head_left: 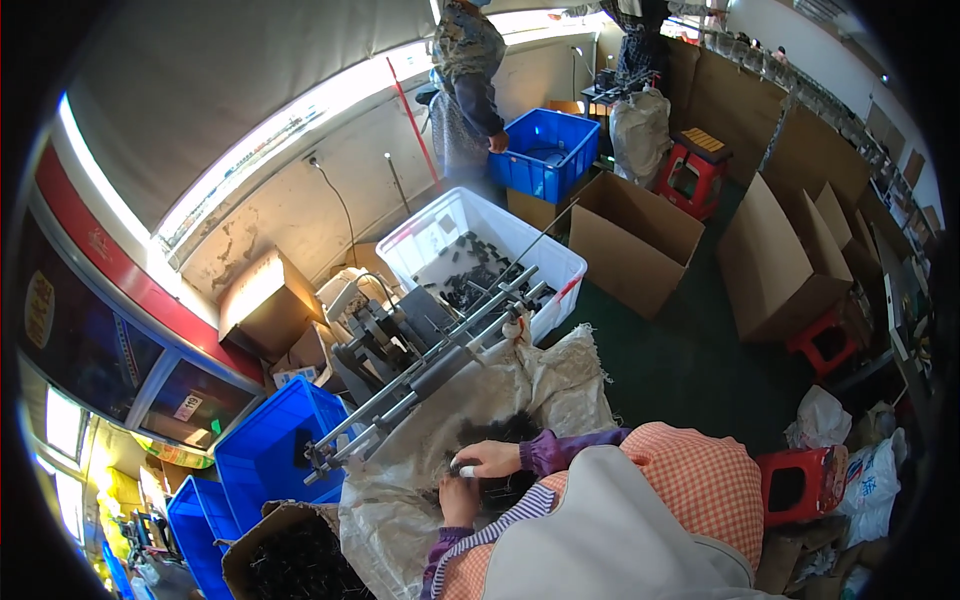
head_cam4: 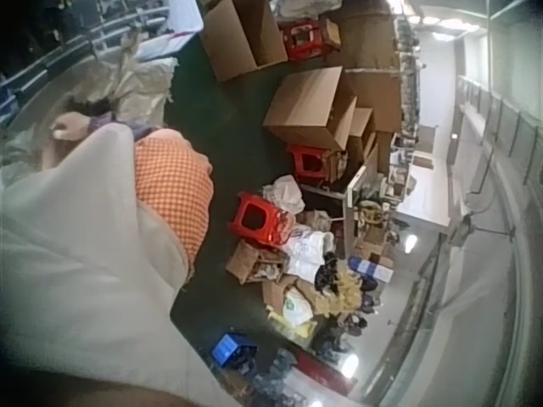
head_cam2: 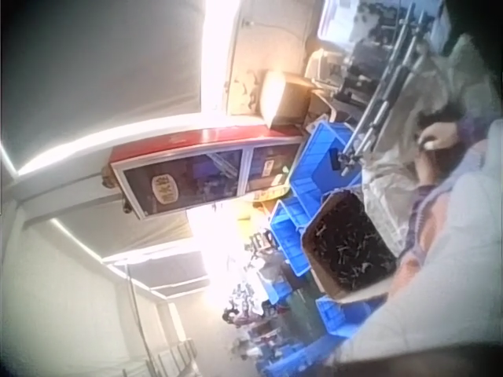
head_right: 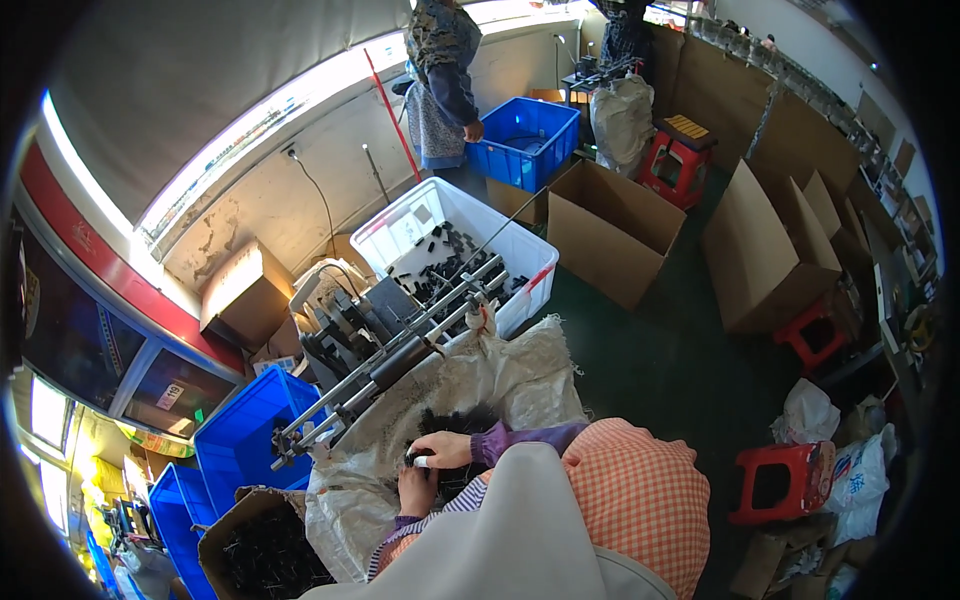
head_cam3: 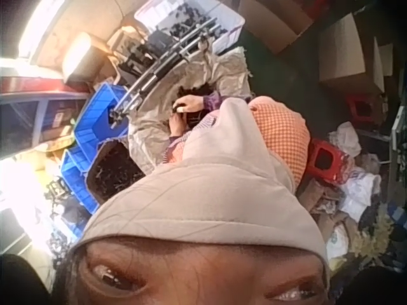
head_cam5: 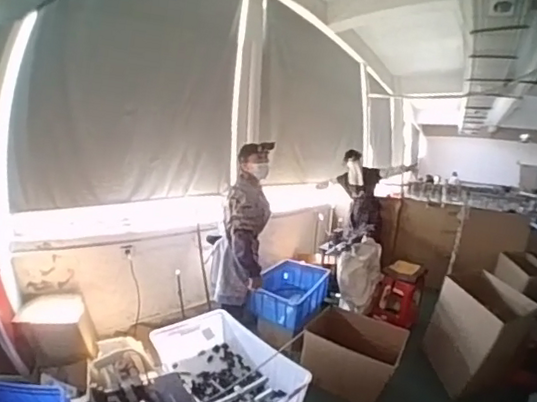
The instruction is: Processing and sorting small black plastic components using a machine in a manufacturing facility.
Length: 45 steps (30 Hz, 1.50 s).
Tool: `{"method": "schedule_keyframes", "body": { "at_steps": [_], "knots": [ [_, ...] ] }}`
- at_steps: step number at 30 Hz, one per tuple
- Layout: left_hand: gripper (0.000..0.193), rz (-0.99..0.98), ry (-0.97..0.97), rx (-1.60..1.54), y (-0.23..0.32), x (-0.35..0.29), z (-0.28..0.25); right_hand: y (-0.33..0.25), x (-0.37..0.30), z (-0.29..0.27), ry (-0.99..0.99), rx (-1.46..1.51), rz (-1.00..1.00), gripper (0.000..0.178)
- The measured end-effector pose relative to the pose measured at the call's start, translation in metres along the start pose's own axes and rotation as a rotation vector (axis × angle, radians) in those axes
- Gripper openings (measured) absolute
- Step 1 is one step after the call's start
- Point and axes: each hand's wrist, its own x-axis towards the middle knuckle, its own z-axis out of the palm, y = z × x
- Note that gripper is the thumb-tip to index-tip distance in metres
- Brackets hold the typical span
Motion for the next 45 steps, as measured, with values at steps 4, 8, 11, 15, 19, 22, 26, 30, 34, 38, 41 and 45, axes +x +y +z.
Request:
{"method": "schedule_keyframes", "body": {
  "at_steps": [4,8,11,15,19,22,26,30,34,38,41,45],
  "knots": [
    [0.023,0.009,0.014,-0.069,0.003,0.004,0.001,0.002,-0.011,-0.012,0.097,-0.022,0.027,0.032],
    [0.030,0.029,0.053,-0.205,0.012,0.010,-0.011,-0.018,-0.034,-0.032,0.256,-0.118,0.011,0.030],
    [0.031,0.013,0.019,-0.196,0.006,0.011,-0.010,-0.022,-0.067,-0.046,0.412,-0.158,0.080,0.031],
    [0.034,0.119,0.014,-0.214,-0.020,0.016,-0.001,-0.033,-0.128,-0.047,0.642,-0.158,0.245,0.029],
    [0.032,0.135,0.073,-0.211,-0.008,0.019,0.010,-0.036,-0.180,-0.038,0.785,-0.094,0.414,0.025],
    [0.034,0.128,0.074,-0.190,-0.006,0.016,0.012,-0.027,-0.187,-0.033,0.853,-0.098,0.446,0.024],
    [0.040,0.118,0.079,-0.135,0.001,0.016,0.013,-0.037,-0.181,-0.035,0.833,-0.158,0.457,0.023],
    [0.046,0.114,0.084,-0.064,0.014,0.014,0.009,-0.029,-0.171,-0.032,0.785,-0.164,0.460,0.023],
    [0.053,0.109,0.081,0.006,0.037,0.001,0.002,-0.025,-0.164,-0.027,0.753,-0.148,0.438,0.024],
    [0.061,0.095,0.078,0.081,0.044,-0.010,0.001,-0.024,-0.162,-0.025,0.716,-0.153,0.409,0.024],
    [0.064,0.104,0.074,0.118,0.043,0.000,0.002,-0.016,-0.164,-0.024,0.710,-0.157,0.418,0.025],
    [0.085,-0.001,-0.217,0.124,0.061,0.017,-0.006,-0.014,-0.170,-0.028,0.689,-0.118,0.435,0.026]
  ]
}}
